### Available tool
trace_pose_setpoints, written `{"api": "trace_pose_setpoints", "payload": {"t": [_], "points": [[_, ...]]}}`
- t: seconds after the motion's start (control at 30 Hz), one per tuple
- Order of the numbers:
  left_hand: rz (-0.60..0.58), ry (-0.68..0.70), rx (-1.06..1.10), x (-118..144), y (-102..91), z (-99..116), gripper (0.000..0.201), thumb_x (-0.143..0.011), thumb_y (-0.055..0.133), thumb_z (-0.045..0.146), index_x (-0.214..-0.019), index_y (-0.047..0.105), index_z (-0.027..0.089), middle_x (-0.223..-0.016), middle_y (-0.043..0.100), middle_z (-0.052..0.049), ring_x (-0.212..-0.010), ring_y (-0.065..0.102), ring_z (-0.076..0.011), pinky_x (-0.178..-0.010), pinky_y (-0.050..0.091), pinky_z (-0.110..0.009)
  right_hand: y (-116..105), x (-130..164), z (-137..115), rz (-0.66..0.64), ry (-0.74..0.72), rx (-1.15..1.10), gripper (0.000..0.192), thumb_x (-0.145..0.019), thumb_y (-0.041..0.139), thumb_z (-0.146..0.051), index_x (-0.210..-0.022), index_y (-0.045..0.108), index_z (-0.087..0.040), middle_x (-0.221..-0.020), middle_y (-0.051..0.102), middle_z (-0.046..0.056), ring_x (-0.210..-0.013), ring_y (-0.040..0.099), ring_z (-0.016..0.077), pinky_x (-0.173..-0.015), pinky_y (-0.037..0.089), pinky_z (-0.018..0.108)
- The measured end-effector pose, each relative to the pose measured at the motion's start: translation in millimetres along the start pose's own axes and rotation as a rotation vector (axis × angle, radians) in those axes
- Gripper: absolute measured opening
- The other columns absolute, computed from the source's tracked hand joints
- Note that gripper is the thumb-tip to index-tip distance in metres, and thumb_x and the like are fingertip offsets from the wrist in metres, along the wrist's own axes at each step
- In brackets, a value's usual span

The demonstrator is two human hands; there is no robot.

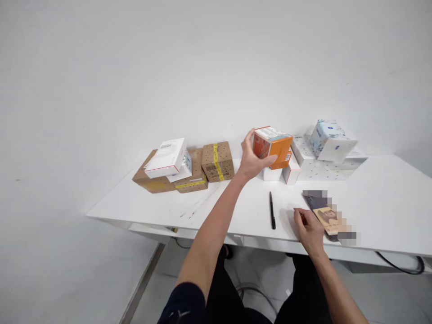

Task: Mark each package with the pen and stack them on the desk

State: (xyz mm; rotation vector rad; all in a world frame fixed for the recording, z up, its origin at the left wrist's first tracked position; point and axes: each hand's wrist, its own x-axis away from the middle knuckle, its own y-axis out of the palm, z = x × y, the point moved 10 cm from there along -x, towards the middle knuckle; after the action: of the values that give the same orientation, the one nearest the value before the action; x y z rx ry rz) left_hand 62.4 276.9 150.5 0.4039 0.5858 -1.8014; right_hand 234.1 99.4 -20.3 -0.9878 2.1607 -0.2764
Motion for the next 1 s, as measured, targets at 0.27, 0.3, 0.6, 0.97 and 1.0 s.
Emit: {"api": "trace_pose_setpoints", "payload": {"t": [0.27,0.3,0.6,0.97,1.0], "points": [[-0.184,-0.183,-0.668,141.4,-51.6,13.9,0.087,-0.06,0.074,0.029,-0.137,0.033,0.026,-0.132,0.042,-0.011,-0.127,0.037,-0.033,-0.107,0.028,-0.053,1.7,-0.1,4.5,-0.001,0.038,0.039,0.025,-0.084,0.052,-0.037,-0.082,0.067,-0.017,-0.07,0.065,0.005,-0.056,0.055,0.0147,-0.059,0.044,0.028],[-0.229,-0.209,-0.709,152.9,-47.3,3.6,0.087,-0.06,0.073,0.029,-0.137,0.033,0.026,-0.133,0.042,-0.012,-0.127,0.036,-0.0336,-0.107,0.028,-0.053,2.1,0.1,5.3,-0.004,0.05,0.042,0.025,-0.084,0.052,-0.037,-0.083,0.067,-0.017,-0.07,0.065,0.005,-0.057,0.056,0.0149,-0.059,0.044,0.028],[-0.147,-0.428,-0.452,236.4,-66.9,-64.3,0.105,-0.065,0.076,0.028,-0.145,0.009,0.031,-0.154,0.005,-0.012,-0.145,0.004,-0.0308,-0.115,0.018,-0.051,5.9,2.9,15.7,-0.026,0.149,0.037,0.026,-0.081,0.052,-0.038,-0.084,0.067,-0.017,-0.073,0.065,0.005,-0.06,0.056,0.0152,-0.063,0.044,0.028],[-0.008,-0.314,-0.227,229.2,-54.6,-65.1,0.086,-0.062,0.074,0.021,-0.138,0.032,0.024,-0.14,0.034,-0.012,-0.137,0.03,-0.0281,-0.114,0.026,-0.045,7.8,3.7,21.0,-0.056,0.211,0.061,0.031,-0.08,0.05,-0.043,-0.084,0.067,-0.017,-0.074,0.067,0.006,-0.063,0.059,0.0177,-0.068,0.045,0.03],[0.024,-0.335,-0.187,226.9,-56.4,-65.2,0.083,-0.063,0.074,0.022,-0.136,0.035,0.024,-0.137,0.038,-0.011,-0.132,0.036,-0.0277,-0.111,0.03,-0.045,7.8,3.7,21.1,-0.056,0.209,0.06,0.031,-0.08,0.05,-0.043,-0.083,0.067,-0.017,-0.074,0.067,0.006,-0.063,0.059,0.0178,-0.068,0.045,0.03]]}}
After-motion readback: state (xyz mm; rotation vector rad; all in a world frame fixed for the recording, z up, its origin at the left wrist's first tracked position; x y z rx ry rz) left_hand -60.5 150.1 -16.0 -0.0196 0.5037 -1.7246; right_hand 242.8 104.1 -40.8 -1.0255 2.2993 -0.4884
